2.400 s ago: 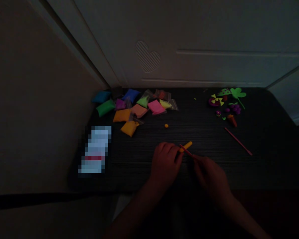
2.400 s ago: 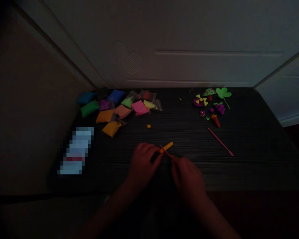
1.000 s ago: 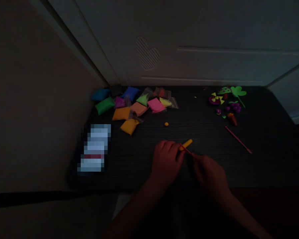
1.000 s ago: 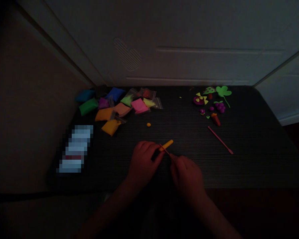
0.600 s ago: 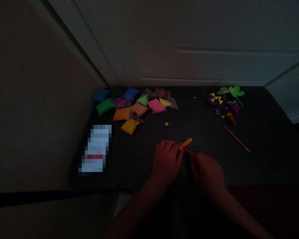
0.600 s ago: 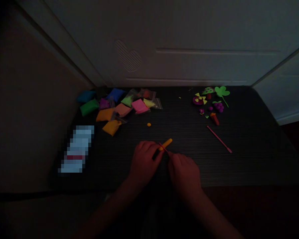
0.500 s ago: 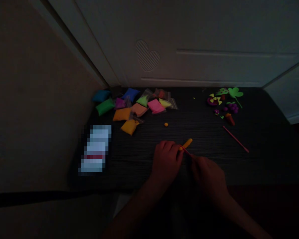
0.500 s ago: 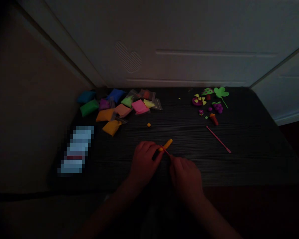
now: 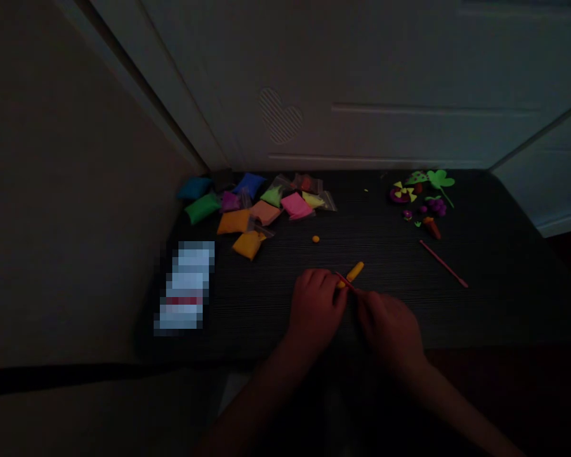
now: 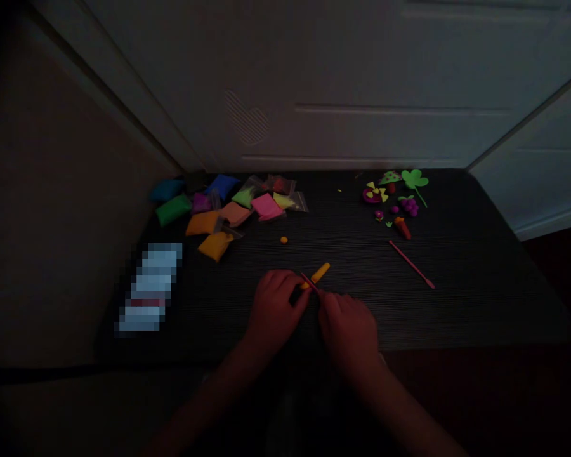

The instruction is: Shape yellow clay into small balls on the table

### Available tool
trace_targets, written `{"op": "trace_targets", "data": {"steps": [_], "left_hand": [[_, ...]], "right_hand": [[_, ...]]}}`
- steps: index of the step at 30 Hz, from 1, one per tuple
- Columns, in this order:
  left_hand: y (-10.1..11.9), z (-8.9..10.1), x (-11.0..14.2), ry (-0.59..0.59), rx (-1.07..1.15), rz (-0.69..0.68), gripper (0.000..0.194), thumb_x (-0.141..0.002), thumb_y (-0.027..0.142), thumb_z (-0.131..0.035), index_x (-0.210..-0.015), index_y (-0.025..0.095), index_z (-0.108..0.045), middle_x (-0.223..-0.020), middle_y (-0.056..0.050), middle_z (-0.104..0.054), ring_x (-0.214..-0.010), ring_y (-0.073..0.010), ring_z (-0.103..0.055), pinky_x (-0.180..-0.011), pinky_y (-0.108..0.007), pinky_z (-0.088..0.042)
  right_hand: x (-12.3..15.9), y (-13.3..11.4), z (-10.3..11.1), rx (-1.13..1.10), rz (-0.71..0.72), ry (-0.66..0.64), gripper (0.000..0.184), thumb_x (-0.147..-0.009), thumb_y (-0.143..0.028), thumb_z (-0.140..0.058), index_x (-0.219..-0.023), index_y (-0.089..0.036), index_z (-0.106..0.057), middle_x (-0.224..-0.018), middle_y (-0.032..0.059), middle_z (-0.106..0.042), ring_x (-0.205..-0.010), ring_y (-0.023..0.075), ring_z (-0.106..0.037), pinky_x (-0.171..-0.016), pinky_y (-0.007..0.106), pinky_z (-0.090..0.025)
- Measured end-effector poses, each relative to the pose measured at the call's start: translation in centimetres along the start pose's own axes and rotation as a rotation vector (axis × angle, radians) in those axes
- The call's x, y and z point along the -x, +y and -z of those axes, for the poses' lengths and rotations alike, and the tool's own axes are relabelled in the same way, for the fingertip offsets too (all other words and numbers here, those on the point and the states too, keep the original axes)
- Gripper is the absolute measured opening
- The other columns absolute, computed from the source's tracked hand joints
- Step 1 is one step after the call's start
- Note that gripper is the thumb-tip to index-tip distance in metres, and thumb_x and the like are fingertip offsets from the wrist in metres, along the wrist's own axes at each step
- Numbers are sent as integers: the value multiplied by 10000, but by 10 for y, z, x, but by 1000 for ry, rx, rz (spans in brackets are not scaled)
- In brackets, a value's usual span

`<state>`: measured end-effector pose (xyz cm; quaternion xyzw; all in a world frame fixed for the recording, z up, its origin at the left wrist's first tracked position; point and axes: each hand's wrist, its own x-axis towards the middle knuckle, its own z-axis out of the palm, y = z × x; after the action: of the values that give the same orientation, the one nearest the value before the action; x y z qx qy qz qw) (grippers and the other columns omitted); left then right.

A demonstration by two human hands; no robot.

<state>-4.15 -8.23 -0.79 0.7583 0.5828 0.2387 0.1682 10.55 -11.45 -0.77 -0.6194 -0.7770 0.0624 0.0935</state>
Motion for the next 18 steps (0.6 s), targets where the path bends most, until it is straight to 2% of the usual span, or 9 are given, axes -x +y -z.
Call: {"op": "trace_targets", "data": {"steps": [5, 8, 10, 13, 15, 18], "left_hand": [[-1, 1, 1, 23, 75, 1, 110, -801, 250, -510, -856, 179, -574, -872, -34, -611, -885, -199, -507, -823, -370, -393], [-3, 2, 2, 104, 213, 82, 97, -775, 217, -544, -857, 176, -573, -841, -29, -610, -842, -178, -533, -784, -333, -423], [-5, 4, 3, 138, 342, 144, 174, -770, 215, -555, -938, 182, -581, -874, -32, -612, -825, -159, -551, -763, -303, -441], [-5, 8, 2, 100, 543, 177, 255, -792, 247, -536, -1040, 219, -589, -936, -31, -627, -846, -150, -566, -788, -293, -434], [-5, 11, 2, 69, 662, 221, 218, -771, 287, -566, -970, 223, -629, -890, -20, -639, -814, -151, -570, -768, -285, -429], [-4, 15, 1, 55, 832, 346, 183, -675, 339, -663, -779, 191, -633, -692, 18, -610, -646, -127, -538, -622, -243, -411]], "right_hand": [[7, 2, 0, -58, -3, 18, 163, -857, -217, -417, -925, -194, -563, -742, 31, -637, -685, 186, -578, -620, 296, -386], [14, 12, 5, -136, -9, 61, 171, -870, -252, -409, -979, -202, -531, -814, 27, -641, -741, 156, -592, -663, 267, -429], [17, 26, 10, -235, -86, 122, 175, -871, -298, -413, -976, -201, -514, -835, 30, -637, -750, 145, -601, -667, 256, -448], [17, 52, 17, -316, -265, 148, 191, -853, -368, -437, -938, -213, -512, -841, 28, -633, -742, 152, -612, -660, 272, -462], [13, 67, 18, -286, -329, 130, 192, -845, -380, -442, -911, -217, -520, -834, 25, -632, -738, 158, -613, -657, 284, -463], [5, 79, 14, -250, -334, 139, 202, -836, -376, -444, -886, -206, -540, -807, 36, -626, -719, 176, -603, -639, 310, -455]]}}
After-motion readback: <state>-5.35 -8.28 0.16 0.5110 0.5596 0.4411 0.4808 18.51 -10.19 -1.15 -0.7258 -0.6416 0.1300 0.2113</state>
